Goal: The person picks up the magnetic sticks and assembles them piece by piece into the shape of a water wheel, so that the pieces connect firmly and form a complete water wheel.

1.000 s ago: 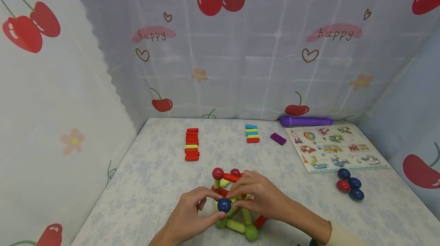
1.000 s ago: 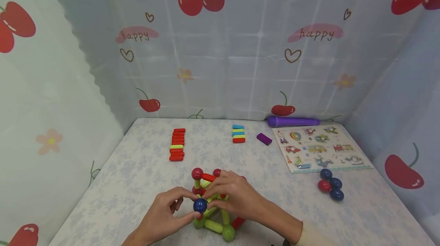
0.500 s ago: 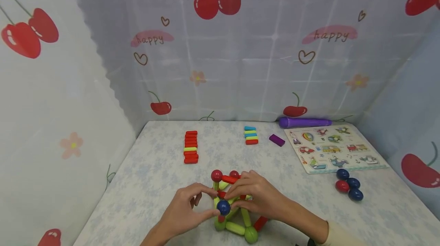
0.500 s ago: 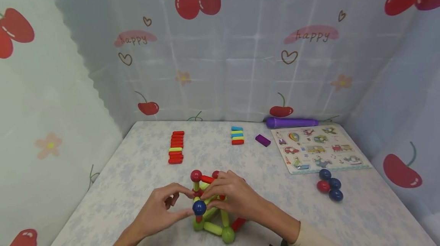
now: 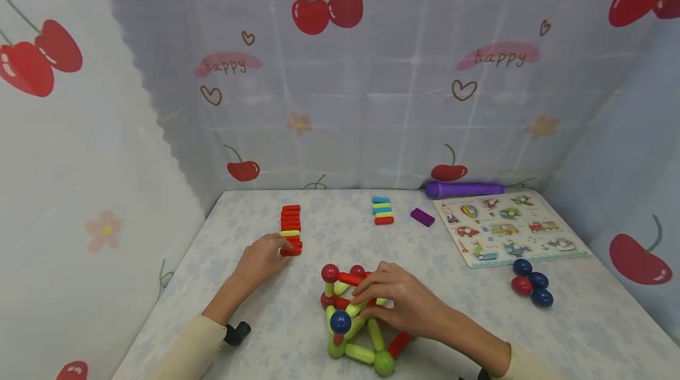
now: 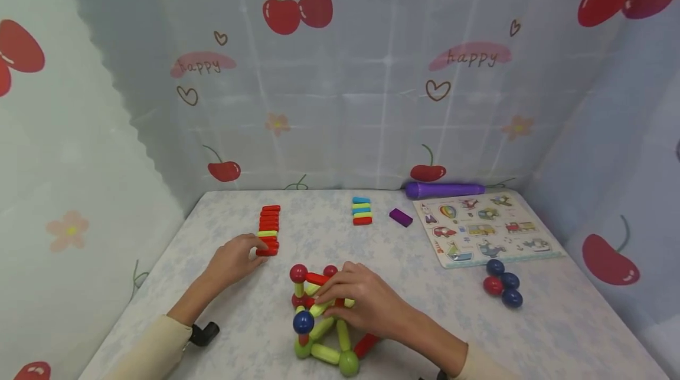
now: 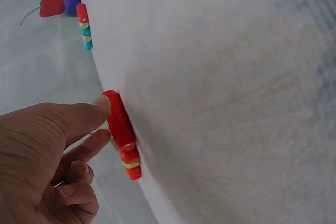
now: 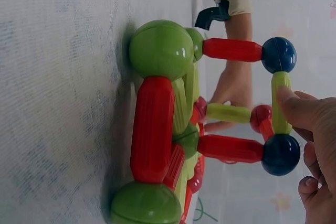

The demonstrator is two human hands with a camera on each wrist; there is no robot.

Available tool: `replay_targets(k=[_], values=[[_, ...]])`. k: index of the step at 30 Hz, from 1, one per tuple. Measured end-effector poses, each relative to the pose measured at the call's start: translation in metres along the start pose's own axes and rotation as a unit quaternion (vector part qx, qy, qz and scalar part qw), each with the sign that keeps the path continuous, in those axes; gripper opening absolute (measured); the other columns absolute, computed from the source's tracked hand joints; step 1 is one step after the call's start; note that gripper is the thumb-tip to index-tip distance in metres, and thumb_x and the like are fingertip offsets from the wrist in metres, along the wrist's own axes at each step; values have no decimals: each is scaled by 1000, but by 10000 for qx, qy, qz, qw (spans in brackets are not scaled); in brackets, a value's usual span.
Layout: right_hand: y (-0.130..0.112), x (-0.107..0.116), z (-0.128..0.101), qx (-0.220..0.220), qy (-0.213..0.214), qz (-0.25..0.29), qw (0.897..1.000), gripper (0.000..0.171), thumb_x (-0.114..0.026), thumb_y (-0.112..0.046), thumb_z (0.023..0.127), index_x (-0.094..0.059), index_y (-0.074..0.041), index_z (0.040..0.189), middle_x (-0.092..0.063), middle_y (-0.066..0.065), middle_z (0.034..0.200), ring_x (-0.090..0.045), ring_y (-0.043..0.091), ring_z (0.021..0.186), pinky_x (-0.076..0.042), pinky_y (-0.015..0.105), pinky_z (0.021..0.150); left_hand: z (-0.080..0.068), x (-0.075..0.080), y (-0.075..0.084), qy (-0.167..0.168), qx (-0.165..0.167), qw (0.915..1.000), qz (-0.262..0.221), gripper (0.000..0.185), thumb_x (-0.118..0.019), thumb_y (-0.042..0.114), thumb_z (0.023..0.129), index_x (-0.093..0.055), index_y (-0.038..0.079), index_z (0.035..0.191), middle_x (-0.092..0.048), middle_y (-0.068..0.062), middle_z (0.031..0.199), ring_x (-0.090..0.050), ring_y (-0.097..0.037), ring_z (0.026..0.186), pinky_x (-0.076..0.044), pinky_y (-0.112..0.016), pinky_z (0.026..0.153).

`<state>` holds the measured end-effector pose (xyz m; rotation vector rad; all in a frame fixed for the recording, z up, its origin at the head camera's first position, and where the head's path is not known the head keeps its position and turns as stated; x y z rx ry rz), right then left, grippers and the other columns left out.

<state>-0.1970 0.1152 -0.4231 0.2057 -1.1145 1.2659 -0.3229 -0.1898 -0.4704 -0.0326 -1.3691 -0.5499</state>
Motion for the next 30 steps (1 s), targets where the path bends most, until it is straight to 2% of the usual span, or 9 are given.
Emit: replay_targets(k=[7,12,15,19,22,25,28,30], values=[[5,9,-7,-293,156,-79,9994,29,-92,-12,87,-83,-24,112,-73,-15,119,-62,8,110,-57,27,91,4,-8,-3,83,-29,9986,514,28,-94,11,83,-83,8,109,-72,-6,101,-66,-20,88,-63,-40,73],[11,11,-14,-544,250,144,9981,29,-89,-15,90,-82,-26,116,-70,-13,124,-62,10,115,-59,29,94,5,-12,-5,-191,285,9982,502,23,-93,12,84,-82,9,104,-71,-5,96,-66,-20,83,-63,-41,75],[15,13,-17,-694,264,192,9971,30,-87,-16,92,-81,-27,119,-68,-11,127,-61,11,118,-59,29,95,4,-14,-5,-324,343,9976,513,23,-92,14,86,-82,10,106,-74,-5,100,-68,-21,87,-63,-42,79],[19,15,-20,-951,260,276,9947,35,-88,-12,91,-80,-27,122,-68,-11,129,-62,12,120,-59,30,96,-4,-13,0,-299,62,9989,352,30,-91,17,89,-82,11,117,-76,-6,111,-71,-23,99,-64,-44,83],[23,16,-22,-1164,246,374,9922,39,-88,-10,91,-79,-28,123,-68,-12,128,-63,12,120,-59,30,96,-11,-3,12,-22,-261,9996,-37,34,-89,18,90,-80,12,122,-75,-8,123,-71,-26,110,-64,-45,87],[27,17,-24,-1329,243,423,9899,40,-88,-11,91,-78,-29,125,-68,-14,127,-63,11,120,-60,32,97,-19,16,31,363,-637,9953,-636,34,-89,17,91,-79,14,123,-75,-5,124,-70,-27,103,-63,-38,80],[29,18,-25,-1452,299,465,9879,38,-87,-13,92,-78,-29,125,-70,-14,124,-65,11,118,-60,36,97,-25,38,59,604,-1134,9849,-1161,32,-88,15,91,-79,17,122,-73,3,114,-63,-19,87,-56,-30,69],[30,20,-25,-1528,369,493,9863,35,-86,-15,93,-78,-27,125,-72,-14,123,-67,13,113,-61,37,93,-29,48,79,634,-1516,9762,-1417,32,-88,14,91,-80,19,121,-71,7,109,-58,-13,84,-52,-27,66]])
Point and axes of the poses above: each hand's wrist, its own z-axis towards the middle knuckle, its own x-axis out of the back of the hand, y = z × x, the point moved 4 cm from there along z, towards the middle knuckle
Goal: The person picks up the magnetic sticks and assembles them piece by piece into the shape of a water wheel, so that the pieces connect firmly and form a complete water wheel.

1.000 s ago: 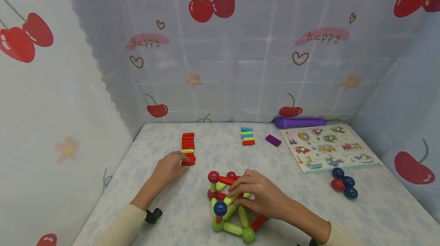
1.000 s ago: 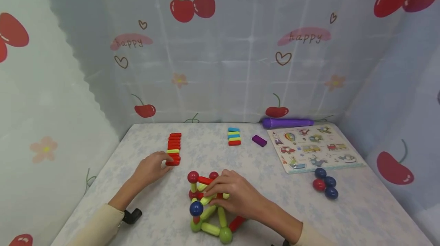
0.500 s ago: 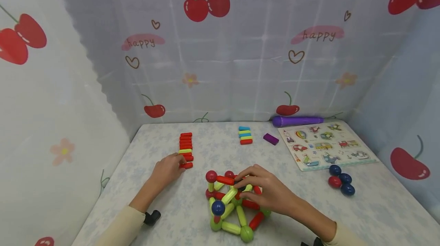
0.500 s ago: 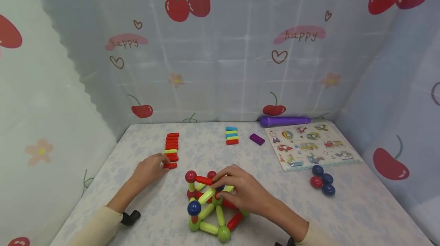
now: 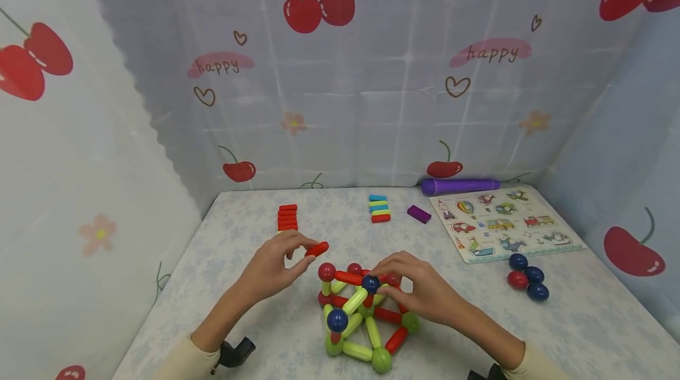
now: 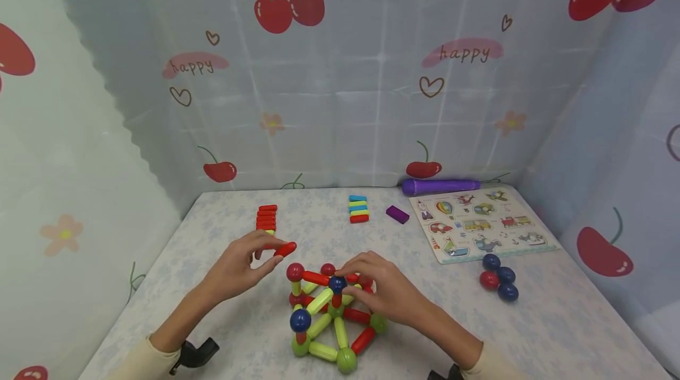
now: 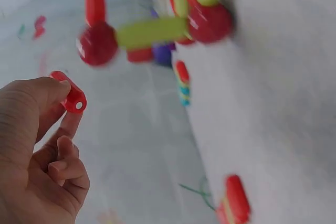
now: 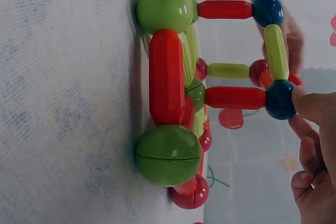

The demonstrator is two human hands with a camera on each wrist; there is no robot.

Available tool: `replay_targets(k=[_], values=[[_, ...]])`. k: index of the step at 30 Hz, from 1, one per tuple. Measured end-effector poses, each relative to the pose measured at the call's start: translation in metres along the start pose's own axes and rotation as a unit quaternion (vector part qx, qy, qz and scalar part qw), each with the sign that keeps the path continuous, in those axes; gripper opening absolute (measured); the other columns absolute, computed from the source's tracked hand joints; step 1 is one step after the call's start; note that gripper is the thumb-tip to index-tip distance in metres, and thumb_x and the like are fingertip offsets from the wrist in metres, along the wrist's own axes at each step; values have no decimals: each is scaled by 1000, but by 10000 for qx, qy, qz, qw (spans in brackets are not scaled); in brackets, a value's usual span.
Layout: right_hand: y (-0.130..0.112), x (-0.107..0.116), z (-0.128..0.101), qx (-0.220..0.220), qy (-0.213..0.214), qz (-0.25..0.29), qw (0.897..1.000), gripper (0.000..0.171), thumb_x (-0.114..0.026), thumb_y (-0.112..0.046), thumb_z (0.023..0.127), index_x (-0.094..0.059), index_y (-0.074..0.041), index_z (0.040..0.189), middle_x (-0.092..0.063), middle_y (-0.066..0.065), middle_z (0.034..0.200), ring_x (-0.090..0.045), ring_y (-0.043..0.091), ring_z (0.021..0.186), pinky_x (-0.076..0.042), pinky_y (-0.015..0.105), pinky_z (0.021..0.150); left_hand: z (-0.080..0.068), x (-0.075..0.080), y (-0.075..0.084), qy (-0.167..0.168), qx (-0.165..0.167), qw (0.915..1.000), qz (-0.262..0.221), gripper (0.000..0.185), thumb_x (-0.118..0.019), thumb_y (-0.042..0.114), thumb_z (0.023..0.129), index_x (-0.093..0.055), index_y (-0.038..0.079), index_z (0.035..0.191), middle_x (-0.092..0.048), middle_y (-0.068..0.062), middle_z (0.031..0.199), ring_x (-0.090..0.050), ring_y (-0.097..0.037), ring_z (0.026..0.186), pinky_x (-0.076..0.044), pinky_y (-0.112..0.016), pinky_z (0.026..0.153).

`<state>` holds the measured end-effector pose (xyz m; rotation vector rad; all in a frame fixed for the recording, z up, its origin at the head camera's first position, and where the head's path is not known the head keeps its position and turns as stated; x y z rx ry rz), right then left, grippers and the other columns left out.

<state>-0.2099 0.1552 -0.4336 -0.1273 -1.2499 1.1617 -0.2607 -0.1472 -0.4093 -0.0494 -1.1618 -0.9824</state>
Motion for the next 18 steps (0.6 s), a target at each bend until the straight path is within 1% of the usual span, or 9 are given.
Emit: replay_targets(k=[3,4,6,8,11,13,16,18], values=[[-2,2,1,-37,160,-11,9999,32,-85,-19,95,-77,-26,125,-73,-13,120,-67,17,100,-61,33,83,5,1,30,-118,-457,9986,-224,31,-87,16,92,-81,20,123,-70,8,109,-58,-8,90,-54,-23,70],[-3,3,2,-23,227,-21,9997,32,-85,-20,95,-77,-26,126,-74,-13,120,-66,18,94,-59,31,78,7,0,38,-163,-576,9978,-271,31,-87,16,92,-81,19,123,-69,8,109,-59,-9,90,-54,-22,70],[-6,3,3,35,380,-49,9993,33,-85,-21,95,-76,-27,127,-74,-14,119,-62,20,85,-54,26,70,10,-3,51,-241,-743,9964,-319,31,-88,16,92,-82,18,122,-70,5,111,-63,-12,95,-57,-22,72],[-9,4,5,133,563,-76,9983,34,-85,-22,95,-76,-27,128,-75,-14,119,-60,19,80,-49,23,65,12,-7,59,-274,-895,9952,-288,28,-88,17,92,-81,16,120,-71,4,112,-64,-13,98,-59,-22,74],[-13,3,6,244,799,-51,9965,35,-85,-21,95,-75,-26,128,-76,-12,119,-56,17,76,-45,21,61,15,-13,67,-284,-1076,9935,-229,26,-90,18,90,-80,15,114,-72,4,111,-65,-12,99,-60,-22,76],[-14,3,7,277,909,-22,9955,34,-85,-20,95,-76,-25,127,-76,-11,117,-55,16,74,-43,21,60,16,-18,70,-285,-1206,9921,-205,24,-90,19,90,-80,16,112,-72,5,109,-62,-9,95,-58,-19,73],[-14,3,7,273,982,-1,9948,30,-86,-19,94,-78,-25,122,-75,-13,107,-53,14,72,-43,21,60,18,-24,76,-243,-1375,9900,-221,23,-91,20,89,-82,16,110,-72,5,107,-60,-8,90,-54,-13,69],[-14,4,6,254,979,-3,9949,27,-86,-19,94,-80,-25,119,-73,-15,101,-53,13,72,-44,22,60,19,-27,78,-214,-1479,9885,-246,22,-91,20,90,-83,16,109,-73,5,105,-60,-10,89,-52,-12,68]])
Point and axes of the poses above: each hand's wrist, its own z-axis towards the middle knuckle, its own x-axis out of the back of the hand, y = z × x, the point moved 4 cm from there along z, towards the middle knuckle
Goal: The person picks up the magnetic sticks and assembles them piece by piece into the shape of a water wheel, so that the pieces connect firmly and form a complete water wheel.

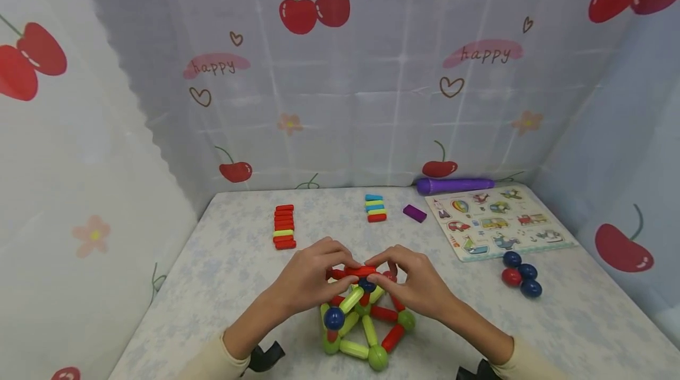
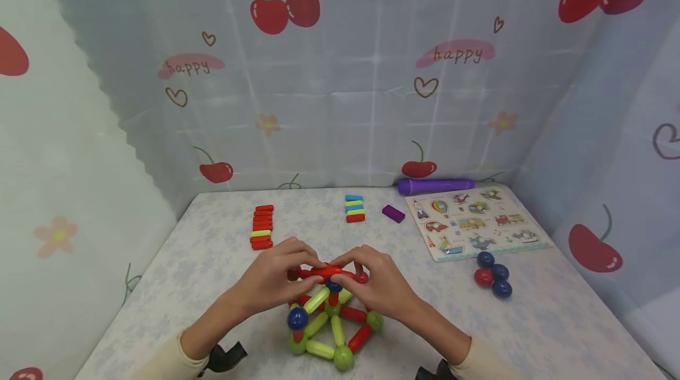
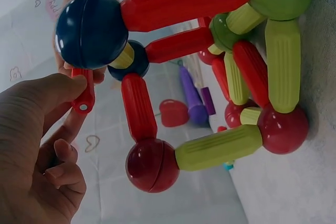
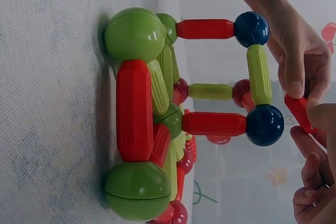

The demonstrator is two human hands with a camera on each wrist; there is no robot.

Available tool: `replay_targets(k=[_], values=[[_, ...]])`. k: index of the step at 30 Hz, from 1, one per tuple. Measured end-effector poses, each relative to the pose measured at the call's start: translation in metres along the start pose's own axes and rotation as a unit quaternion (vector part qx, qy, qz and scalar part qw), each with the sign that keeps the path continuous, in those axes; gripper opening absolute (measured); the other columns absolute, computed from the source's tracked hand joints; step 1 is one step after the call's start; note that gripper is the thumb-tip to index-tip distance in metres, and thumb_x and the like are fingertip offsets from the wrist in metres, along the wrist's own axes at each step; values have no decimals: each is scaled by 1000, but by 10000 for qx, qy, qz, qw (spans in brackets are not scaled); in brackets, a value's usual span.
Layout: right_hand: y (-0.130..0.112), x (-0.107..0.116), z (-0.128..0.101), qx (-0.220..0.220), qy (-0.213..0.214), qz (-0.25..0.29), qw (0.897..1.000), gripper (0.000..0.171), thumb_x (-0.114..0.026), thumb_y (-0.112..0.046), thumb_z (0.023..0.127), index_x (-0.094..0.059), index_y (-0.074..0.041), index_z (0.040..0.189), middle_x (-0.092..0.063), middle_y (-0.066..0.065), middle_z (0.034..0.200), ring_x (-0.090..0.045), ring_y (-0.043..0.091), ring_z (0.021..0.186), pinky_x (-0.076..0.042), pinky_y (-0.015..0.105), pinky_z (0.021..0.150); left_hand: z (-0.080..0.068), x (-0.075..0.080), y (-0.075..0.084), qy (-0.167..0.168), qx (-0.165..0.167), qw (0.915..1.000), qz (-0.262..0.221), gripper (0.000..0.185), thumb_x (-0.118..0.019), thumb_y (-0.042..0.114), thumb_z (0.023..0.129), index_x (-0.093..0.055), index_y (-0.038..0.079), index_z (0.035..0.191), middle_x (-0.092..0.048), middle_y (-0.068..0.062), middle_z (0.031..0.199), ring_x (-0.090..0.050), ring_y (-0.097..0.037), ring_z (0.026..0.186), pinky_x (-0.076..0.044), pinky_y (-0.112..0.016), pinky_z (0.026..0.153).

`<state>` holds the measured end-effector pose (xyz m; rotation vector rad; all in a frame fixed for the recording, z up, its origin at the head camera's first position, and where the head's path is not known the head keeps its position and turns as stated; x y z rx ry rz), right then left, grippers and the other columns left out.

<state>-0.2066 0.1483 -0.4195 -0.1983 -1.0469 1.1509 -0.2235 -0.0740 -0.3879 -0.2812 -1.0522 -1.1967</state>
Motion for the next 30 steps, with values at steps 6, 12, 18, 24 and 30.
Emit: replay_targets(k=[6,12,18,24,30], values=[[2,7,-2,-134,22,-200,9997,23,-88,-20,93,-81,-24,114,-65,-18,90,-50,8,73,-43,22,61,0,-1,-8,-153,139,9997,127,26,-91,31,90,-84,18,112,-75,6,105,-63,-12,94,-55,-15,71],[9,18,-13,-415,124,-371,9984,20,-88,-21,93,-81,-24,112,-57,-17,83,-49,9,72,-40,22,60,-18,6,-35,-570,1044,9916,502,22,-92,35,88,-86,23,105,-71,12,103,-61,-9,95,-55,-21,71],[20,26,-26,-791,108,-301,9964,27,-88,-13,91,-79,-29,110,-61,-16,85,-52,15,71,-42,26,60,-32,7,-48,-521,1320,9898,100,15,-89,31,92,-84,26,105,-70,14,105,-64,-12,100,-59,-28,78],[27,18,-32,-1077,-140,-81,9941,28,-88,-14,91,-77,-33,109,-67,-12,88,-56,28,74,-44,27,63,-39,10,-53,-361,1520,9872,-313,16,-89,31,91,-84,29,106,-70,17,105,-65,-13,97,-58,-32,75],[30,9,-33,-1109,-142,-16,9937,19,-88,-22,93,-78,-29,109,-65,-14,86,-55,28,71,-43,26,61,-42,11,-59,-296,1573,9856,-548,21,-89,33,91,-84,27,110,-72,15,107,-62,-9,94,-58,-34,73]])
Point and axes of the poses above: each hand's wrist, its own z-axis towards the middle knuckle, its own x-axis out of the back of the hand, y = z × x, the point moved 4 cm from there along z, towards the middle knuckle
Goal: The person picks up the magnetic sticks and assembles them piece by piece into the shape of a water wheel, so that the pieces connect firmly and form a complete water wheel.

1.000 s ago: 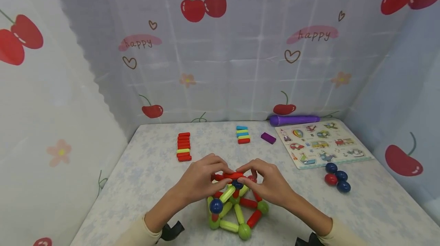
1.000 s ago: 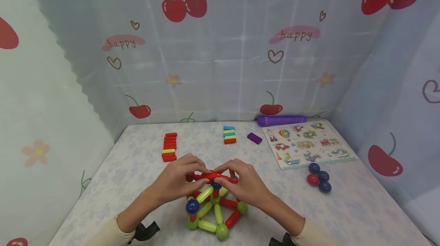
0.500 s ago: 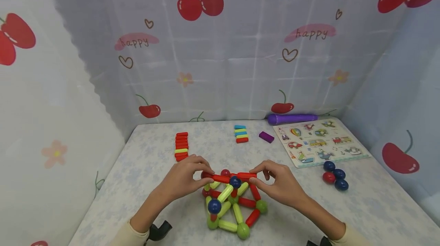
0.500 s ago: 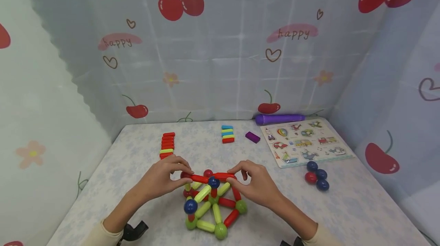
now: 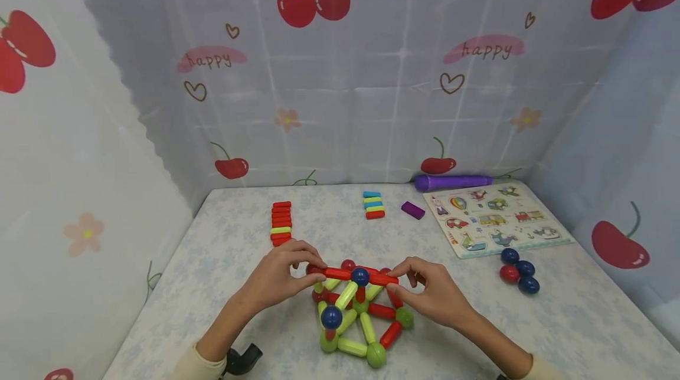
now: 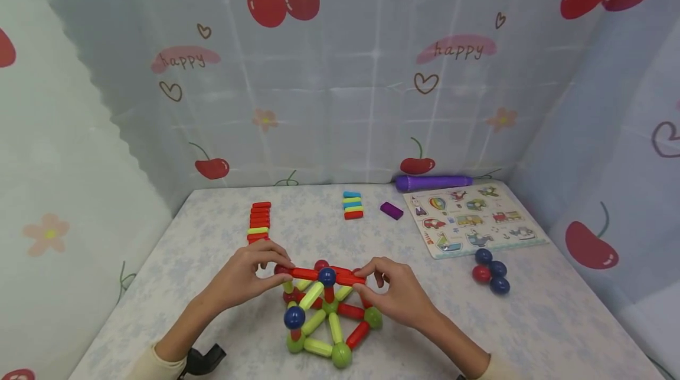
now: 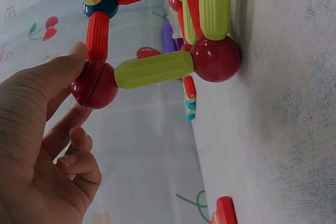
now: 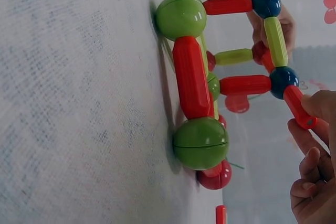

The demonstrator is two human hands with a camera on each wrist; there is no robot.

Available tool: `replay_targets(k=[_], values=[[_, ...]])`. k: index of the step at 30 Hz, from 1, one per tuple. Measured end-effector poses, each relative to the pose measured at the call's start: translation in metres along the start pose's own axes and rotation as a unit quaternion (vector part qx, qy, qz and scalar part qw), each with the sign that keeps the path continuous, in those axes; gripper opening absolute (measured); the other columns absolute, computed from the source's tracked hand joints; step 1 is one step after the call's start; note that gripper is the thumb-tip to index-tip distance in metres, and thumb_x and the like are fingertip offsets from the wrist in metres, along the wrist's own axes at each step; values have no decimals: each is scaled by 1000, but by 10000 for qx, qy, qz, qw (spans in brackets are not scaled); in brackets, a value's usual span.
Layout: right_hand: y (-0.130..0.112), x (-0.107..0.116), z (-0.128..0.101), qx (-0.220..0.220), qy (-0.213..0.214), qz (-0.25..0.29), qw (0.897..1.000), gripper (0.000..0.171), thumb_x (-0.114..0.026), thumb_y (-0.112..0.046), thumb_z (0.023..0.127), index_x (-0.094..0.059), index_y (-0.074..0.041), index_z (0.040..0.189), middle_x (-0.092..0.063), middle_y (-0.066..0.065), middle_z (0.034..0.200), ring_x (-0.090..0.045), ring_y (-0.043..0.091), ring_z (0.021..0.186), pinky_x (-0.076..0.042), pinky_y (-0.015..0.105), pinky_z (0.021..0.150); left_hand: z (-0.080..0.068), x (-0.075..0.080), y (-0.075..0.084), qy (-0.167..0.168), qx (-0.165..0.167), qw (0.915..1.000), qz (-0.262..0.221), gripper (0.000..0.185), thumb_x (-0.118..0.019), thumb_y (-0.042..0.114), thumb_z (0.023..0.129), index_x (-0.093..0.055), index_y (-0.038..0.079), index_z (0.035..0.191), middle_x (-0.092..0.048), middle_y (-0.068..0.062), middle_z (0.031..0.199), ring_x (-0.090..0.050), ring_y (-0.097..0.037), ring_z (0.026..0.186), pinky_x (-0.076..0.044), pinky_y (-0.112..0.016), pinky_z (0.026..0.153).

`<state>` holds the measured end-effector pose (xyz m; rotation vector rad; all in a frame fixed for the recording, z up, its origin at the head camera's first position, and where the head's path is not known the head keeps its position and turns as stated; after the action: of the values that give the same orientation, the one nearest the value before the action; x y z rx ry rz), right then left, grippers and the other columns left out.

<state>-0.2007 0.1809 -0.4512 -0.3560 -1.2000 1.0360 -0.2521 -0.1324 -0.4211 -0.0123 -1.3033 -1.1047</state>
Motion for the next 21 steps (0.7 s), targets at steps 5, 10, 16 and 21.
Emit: replay_targets(k=[5,10,16,21], values=[[2,2,3,7,-64,-79,9999,18,-86,-26,94,-79,-27,111,-57,-11,79,-53,24,69,-41,27,60,1,0,-8,-114,94,9997,-194,32,-89,39,90,-83,22,116,-75,16,108,-61,-11,88,-56,-32,70],[4,4,7,-19,-264,-9,9996,18,-85,-27,96,-79,-28,113,-57,-11,82,-54,22,71,-43,27,62,5,0,-16,-561,107,9968,-559,35,-89,38,90,-83,23,122,-77,15,110,-64,-25,87,-52,-27,69],[13,7,15,-156,-534,155,9983,15,-79,-26,100,-79,-25,116,-66,-11,91,-54,16,74,-43,27,63,13,3,-19,-1232,58,9898,-711,41,-89,39,90,-81,25,128,-75,17,109,-65,-25,90,-53,-26,71],[32,17,38,-510,-472,-33,9976,13,-75,-26,104,-80,-20,114,-72,-8,98,-54,14,74,-43,26,63,17,2,-23,-1522,4,9850,-808,43,-89,36,91,-80,24,131,-74,17,106,-67,-28,92,-55,-27,73]])
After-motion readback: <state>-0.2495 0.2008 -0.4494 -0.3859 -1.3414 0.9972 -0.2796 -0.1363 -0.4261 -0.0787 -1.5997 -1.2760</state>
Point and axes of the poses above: each hand's wrist, its own z-axis towards the middle knuckle, its own x-axis out of the back of the hand, y = z × x, the point moved 4 cm from there along z, towards the middle knuckle
